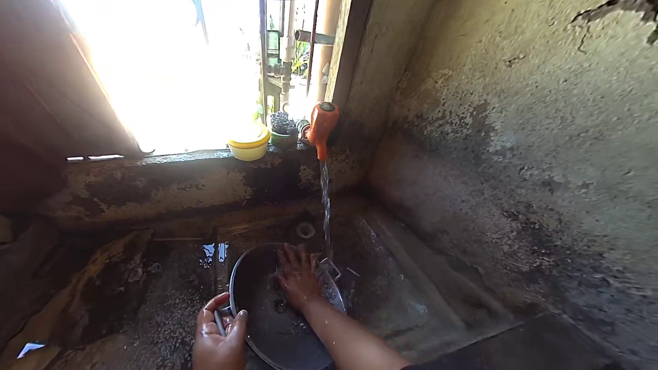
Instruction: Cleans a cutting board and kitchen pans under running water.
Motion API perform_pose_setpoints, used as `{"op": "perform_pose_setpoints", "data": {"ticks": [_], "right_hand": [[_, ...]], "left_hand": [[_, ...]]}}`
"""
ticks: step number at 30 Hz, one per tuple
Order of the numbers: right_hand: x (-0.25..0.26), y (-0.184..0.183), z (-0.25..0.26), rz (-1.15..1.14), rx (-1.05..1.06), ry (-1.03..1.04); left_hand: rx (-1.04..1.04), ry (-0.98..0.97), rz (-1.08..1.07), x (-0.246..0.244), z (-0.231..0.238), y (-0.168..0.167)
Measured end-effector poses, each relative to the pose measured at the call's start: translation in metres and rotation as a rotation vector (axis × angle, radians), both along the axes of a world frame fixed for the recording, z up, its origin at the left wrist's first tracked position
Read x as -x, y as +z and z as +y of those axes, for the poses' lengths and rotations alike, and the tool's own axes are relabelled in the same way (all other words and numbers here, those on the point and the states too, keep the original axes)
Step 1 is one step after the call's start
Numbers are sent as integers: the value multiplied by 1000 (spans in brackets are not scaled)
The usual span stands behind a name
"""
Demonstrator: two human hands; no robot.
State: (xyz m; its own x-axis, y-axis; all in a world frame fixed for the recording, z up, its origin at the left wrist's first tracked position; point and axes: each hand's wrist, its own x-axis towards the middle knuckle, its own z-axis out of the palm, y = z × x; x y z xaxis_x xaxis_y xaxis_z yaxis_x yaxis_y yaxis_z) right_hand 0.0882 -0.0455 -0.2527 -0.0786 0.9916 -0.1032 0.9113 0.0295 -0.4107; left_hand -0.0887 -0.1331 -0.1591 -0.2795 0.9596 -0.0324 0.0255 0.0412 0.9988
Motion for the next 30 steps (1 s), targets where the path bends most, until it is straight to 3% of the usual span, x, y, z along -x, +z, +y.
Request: {"op": "perform_pose_setpoints", "data": {"ticks": [2, 5, 9, 13, 17, 21, 23, 25, 27, 29, 30], "right_hand": [[32, 5, -2, 31, 18, -46], [36, 11, -21, 189, 29, 284], [24, 7, -3, -52, 79, -7], [29, 8, -15, 98, 42, 331], [23, 6, 0, -66, 57, 28], [28, 12, -21, 123, 111, 335], [9, 12, -13, 41, 141, 150], [28, 13, -9, -2, 106, -86], [55, 14, -21, 101, 76, 26], [39, 8, -23, 187, 46, 208], [20, 5, -22, 153, 59, 190]], "left_hand": [[-40, 39, 62, 1, 0, -4], [-14, 48, 131, 13, 3, -20], [-1, 26, 140, 17, 6, -25], [5, 27, 137, 18, 5, -29], [-26, 2, 132, 14, 6, -29], [-8, 11, 143, 15, 4, -31], [-32, 8, 145, 12, 2, -30], [-74, 5, 146, 7, 4, -29], [-80, 5, 141, 5, -1, -29], [-90, 5, 124, 7, -3, -29], [-90, 6, 118, 7, -6, -29]]}}
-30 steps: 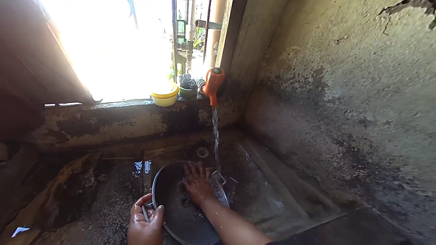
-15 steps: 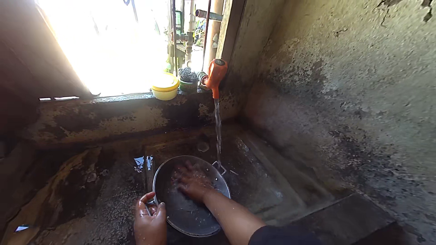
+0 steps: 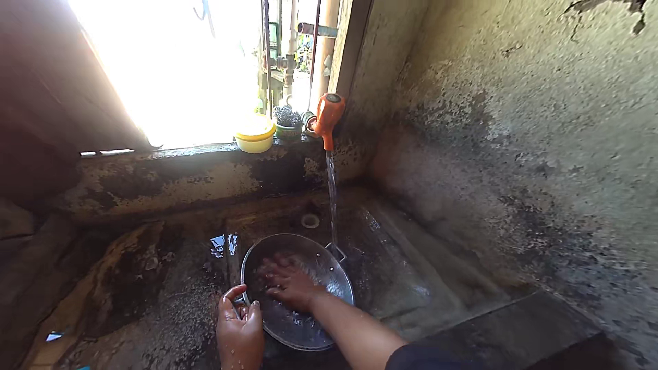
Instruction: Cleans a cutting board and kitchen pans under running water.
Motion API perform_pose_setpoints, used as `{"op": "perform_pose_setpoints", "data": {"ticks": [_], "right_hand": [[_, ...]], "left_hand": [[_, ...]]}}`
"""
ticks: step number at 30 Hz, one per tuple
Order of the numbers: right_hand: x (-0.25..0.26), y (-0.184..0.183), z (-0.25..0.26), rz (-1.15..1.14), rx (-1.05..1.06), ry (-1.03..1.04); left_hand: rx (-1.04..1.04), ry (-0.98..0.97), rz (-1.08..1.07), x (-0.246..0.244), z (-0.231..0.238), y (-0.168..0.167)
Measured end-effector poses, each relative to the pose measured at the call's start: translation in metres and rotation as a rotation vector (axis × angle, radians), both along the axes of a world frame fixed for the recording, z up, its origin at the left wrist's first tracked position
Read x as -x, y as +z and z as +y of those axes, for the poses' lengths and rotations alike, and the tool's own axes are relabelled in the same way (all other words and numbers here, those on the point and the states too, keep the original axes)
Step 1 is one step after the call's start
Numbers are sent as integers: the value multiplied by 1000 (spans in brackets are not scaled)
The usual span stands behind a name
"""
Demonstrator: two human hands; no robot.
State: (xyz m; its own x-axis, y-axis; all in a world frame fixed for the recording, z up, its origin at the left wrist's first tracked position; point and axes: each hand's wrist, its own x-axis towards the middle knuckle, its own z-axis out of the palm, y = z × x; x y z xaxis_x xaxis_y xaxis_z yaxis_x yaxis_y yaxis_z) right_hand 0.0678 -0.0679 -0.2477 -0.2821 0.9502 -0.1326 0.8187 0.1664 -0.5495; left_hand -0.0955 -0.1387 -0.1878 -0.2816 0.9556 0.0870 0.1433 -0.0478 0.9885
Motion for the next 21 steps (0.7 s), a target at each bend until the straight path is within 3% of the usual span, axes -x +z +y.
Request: {"op": "perform_pose_setpoints", "data": {"ticks": [3, 6, 8, 11, 12, 15, 16, 19, 20, 21], "right_hand": [[-6, 5, 4, -270, 71, -245], [27, 16, -9, -125, 62, 11], [11, 13, -3, -104, 62, 98], [-3, 2, 14, -246, -18, -368], [2, -1, 18, -275, 10, -431], [4, -6, 31, -232, -23, -237], [-8, -3, 35, -206, -71, -272], [-19, 16, 52, -129, -87, -789], [-7, 18, 58, -94, -50, -859], [8, 16, 59, -65, 3, -800]], "left_hand": [[6, -1, 9, 3, 7, 1], [150, 4, 49, 8, 13, -4], [323, -95, 29, 13, 14, -5], [525, -199, -40, 8, 24, -8], [541, -193, -70, 5, 24, -10], [588, -201, -158, 4, 22, -9], [597, -210, -193, 3, 20, -8], [623, -230, -273, 1, 21, -4], [635, -230, -276, 0, 21, -4], [650, -230, -274, -1, 21, -6]]}}
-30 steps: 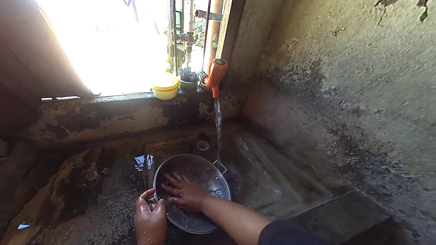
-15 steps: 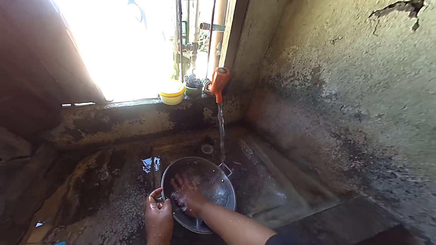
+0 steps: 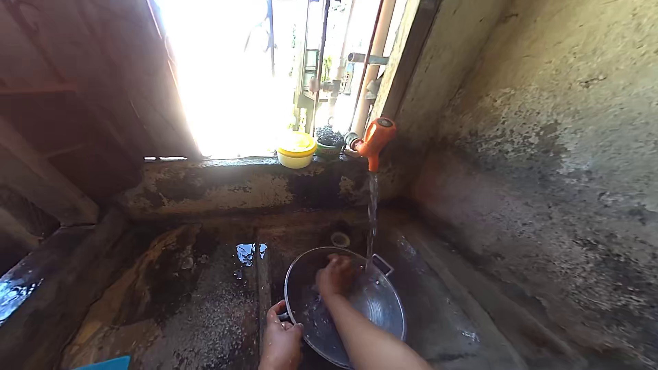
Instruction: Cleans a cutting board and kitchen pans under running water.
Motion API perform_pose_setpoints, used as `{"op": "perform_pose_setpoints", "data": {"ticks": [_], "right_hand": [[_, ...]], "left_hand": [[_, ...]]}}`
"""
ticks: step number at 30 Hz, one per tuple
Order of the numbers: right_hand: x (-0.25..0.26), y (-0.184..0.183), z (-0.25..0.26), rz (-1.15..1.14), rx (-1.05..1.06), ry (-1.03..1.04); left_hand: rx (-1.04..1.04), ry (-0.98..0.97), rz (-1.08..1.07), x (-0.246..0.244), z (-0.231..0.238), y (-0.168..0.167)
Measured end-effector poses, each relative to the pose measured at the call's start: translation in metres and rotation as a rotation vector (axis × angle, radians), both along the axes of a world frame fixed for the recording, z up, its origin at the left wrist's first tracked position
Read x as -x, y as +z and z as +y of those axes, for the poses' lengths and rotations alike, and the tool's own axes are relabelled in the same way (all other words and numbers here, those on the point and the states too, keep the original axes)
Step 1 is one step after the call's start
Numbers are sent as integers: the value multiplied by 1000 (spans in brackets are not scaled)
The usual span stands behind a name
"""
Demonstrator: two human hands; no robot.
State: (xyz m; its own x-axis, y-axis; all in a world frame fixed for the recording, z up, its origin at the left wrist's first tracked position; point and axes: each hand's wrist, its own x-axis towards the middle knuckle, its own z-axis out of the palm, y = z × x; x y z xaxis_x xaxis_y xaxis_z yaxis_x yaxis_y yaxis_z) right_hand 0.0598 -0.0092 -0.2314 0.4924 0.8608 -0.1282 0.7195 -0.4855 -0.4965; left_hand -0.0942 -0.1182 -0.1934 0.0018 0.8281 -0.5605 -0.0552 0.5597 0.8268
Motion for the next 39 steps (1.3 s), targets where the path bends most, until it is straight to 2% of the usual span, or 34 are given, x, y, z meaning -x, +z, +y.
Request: {"op": "perform_pose_setpoints", "data": {"ticks": [3, 4, 7, 8, 10, 11, 12, 13, 14, 15, 16, 17, 19, 21, 22, 23, 24, 26, 28, 31, 35, 39], "right_hand": [[15, -16, -2, -11, -13, 492], [3, -17, 0, -56, -25, 522], [-14, -9, 8, -62, -69, 165], [-4, -9, 6, -19, -51, 166], [13, -14, -4, 68, -26, 441], [10, -16, -6, 27, -19, 599], [0, -15, -5, -66, -13, 654], [-12, -14, -3, -150, -32, 562], [-21, -15, 0, -197, -72, 359], [-23, -18, 5, -204, -128, 159], [-17, -25, 5, -184, -174, 69], [-4, -33, -2, -157, -197, 120], [21, -36, -28, -12, -207, 462], [18, -10, -62, 185, -8, 860], [0, -1, -77, 178, 124, 1031], [-26, 6, -86, 105, 290, 1116], [-53, 13, -90, -10, 438, 1090], [-102, 32, -83, -219, 586, 862], [-129, 50, -72, -311, 507, 548], [-143, 48, -63, -112, 280, 87], [-153, 44, -58, 155, 226, -86], [-166, 90, -64, 136, 117, -115]], "left_hand": [[29, -20, 9, 3, 1, -1], [28, -28, 3, 4, 0, 0], [-4, -43, 5, 4, 2, 2], [-5, -49, 12, 2, 0, 2], [0, -64, 25, 1, 0, 0], [2, -74, 32, 2, 1, -2], [3, -87, 36, 3, 0, -3], [-6, -84, 42, 3, 0, -4], [-25, -81, 45, 3, 2, -4], [-50, -77, 46, 2, 4, -3], [-72, -81, 48, 1, 4, -3], [-90, -79, 51, -1, 2, -4], [-145, -55, 72, -3, 2, -6], [-219, 5, 117, 2, 5, -3], [-254, 37, 147, 6, 6, 0], [-289, 62, 168, 9, 6, 1], [-325, 72, 185, 10, 6, 2], [-385, 65, 215, 7, 3, 4], [-368, 75, 184, 3, 1, 3], [-259, 65, 107, 4, 3, 0], [-266, 63, 167, 2, 12, 1], [-264, 65, 191, -18, 24, 15]]}}
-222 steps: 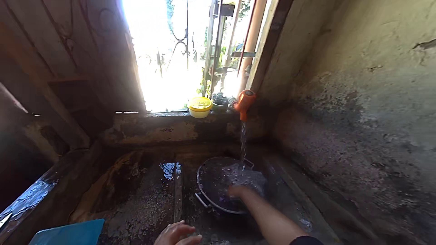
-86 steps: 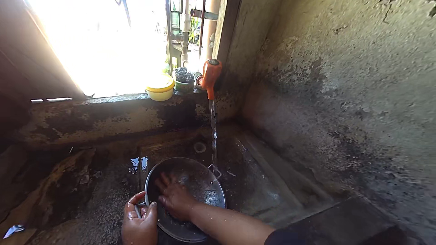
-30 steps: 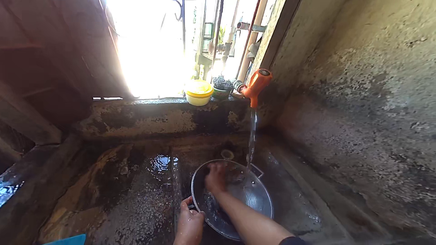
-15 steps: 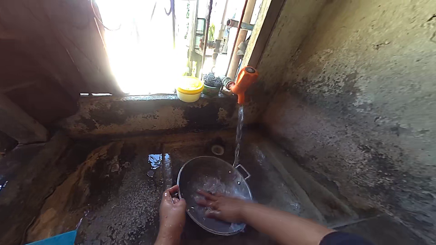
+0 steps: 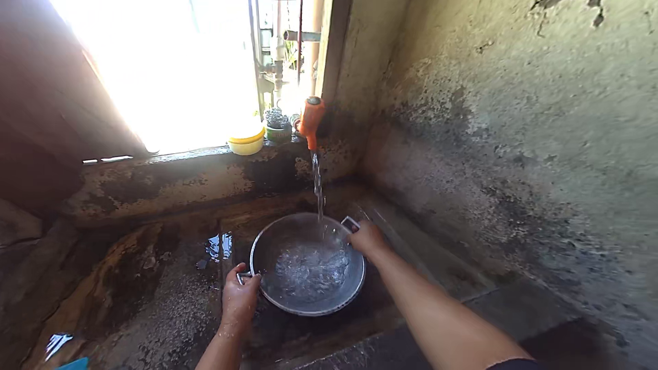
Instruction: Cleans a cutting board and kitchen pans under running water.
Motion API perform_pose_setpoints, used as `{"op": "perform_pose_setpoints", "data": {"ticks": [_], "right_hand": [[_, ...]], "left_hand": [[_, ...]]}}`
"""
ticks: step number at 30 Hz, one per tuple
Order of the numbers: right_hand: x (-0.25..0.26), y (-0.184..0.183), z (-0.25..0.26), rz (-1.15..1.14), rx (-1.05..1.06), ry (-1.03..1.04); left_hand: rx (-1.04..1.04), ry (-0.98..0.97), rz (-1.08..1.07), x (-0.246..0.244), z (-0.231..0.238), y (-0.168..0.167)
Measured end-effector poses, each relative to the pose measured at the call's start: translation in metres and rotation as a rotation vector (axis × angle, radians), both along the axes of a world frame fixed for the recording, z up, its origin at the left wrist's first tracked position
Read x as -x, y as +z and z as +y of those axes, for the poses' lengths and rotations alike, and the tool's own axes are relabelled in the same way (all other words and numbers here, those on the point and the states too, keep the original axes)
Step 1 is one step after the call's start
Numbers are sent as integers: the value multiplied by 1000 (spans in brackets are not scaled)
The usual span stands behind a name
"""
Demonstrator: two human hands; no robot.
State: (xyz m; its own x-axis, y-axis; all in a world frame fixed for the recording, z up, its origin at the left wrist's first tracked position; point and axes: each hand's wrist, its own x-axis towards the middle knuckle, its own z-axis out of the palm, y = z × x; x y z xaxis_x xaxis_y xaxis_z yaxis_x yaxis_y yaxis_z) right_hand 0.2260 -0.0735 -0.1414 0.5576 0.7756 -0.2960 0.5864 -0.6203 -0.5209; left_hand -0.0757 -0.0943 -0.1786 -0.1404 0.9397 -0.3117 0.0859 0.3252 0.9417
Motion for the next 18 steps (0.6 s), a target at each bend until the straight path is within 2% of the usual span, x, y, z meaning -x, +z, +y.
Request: {"op": "perform_pose_setpoints", "data": {"ticks": [3, 7, 11, 14, 18], "right_hand": [[-17, 40, -5, -41, -230, -31], [-38, 81, -15, -183, -520, 119], [-52, 96, -27, -331, -616, 269], [-63, 99, -39, -408, -709, 370], [-74, 103, -62, -523, -938, 538]], "left_hand": [[17, 21, -123, -30, 6, -1], [77, 73, -319, -81, -9, -10], [214, 24, -411, -121, -30, -21], [332, -77, -381, -135, -42, -23], [418, -351, -362, -139, -46, -23]]}}
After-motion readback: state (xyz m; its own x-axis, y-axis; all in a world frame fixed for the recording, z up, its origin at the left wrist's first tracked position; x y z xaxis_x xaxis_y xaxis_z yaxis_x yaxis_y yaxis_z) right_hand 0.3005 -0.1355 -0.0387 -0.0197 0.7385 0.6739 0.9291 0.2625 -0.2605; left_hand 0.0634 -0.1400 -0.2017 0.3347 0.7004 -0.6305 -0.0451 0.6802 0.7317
